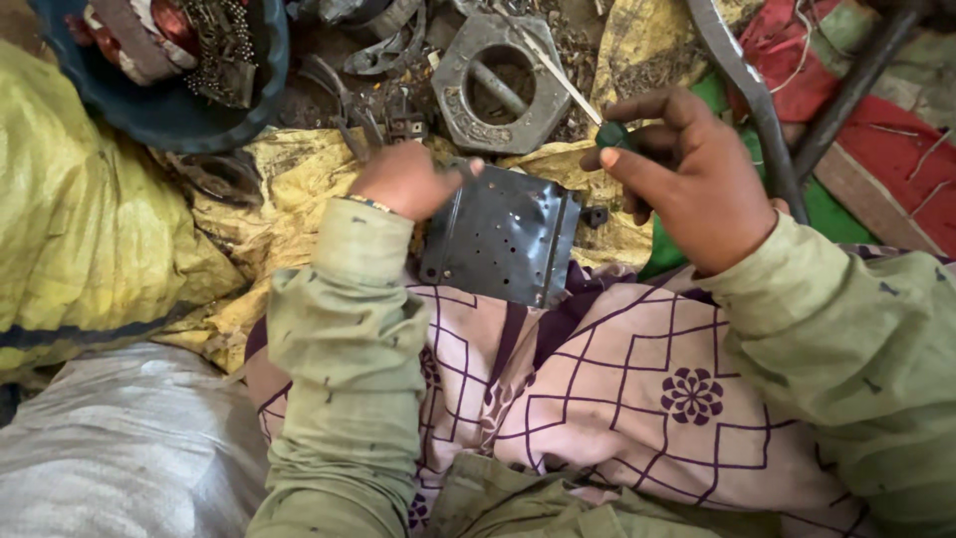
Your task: The person sits on the floor and uses a screwdriver to pry and scrape a dark metal part, removing small pieces and debris. They repeatedly reposition the part and continue scraping different areas.
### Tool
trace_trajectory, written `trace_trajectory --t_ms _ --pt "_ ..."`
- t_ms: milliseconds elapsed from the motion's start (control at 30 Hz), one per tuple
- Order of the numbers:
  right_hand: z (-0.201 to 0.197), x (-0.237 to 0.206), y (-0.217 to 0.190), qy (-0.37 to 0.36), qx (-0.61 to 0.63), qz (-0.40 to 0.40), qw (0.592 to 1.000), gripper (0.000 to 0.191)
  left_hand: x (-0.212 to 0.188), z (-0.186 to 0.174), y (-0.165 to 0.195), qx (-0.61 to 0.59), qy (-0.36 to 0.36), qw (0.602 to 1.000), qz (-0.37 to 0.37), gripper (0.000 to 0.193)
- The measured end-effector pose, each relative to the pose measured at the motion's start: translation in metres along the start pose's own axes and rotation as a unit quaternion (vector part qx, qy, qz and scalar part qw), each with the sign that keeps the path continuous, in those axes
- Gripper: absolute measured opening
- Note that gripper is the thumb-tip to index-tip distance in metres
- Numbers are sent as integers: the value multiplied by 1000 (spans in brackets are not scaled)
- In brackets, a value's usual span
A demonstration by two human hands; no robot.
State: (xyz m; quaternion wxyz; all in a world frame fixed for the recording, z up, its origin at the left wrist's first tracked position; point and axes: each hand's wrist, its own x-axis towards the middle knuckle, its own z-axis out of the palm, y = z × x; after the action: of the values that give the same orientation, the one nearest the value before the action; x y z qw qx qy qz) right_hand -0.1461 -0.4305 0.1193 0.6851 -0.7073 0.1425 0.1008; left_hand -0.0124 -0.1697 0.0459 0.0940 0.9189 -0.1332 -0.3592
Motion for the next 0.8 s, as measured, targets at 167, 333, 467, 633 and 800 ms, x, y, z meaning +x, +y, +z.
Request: trace_trajectory --t_ms 167,333,467,633,800 --pt "-2 0 4 28 -14 -2 1000 41 -7 -9 1 -35 -33 998 47 84" --pt "-7 7 17 82 26 -3 996 43 -28 -24 19 -440 -130 845 276 74" --pt "-16 17 26 108 12 -30 994 41 -29 -2 58 -416 -117 824 366 74" --pt "-20 21 32 106 13 -20 994 42 -38 18 88 -298 189 853 385 75" --pt "-15 21 31 88 57 46 993 42 -52 14 94 -269 219 872 346 70"
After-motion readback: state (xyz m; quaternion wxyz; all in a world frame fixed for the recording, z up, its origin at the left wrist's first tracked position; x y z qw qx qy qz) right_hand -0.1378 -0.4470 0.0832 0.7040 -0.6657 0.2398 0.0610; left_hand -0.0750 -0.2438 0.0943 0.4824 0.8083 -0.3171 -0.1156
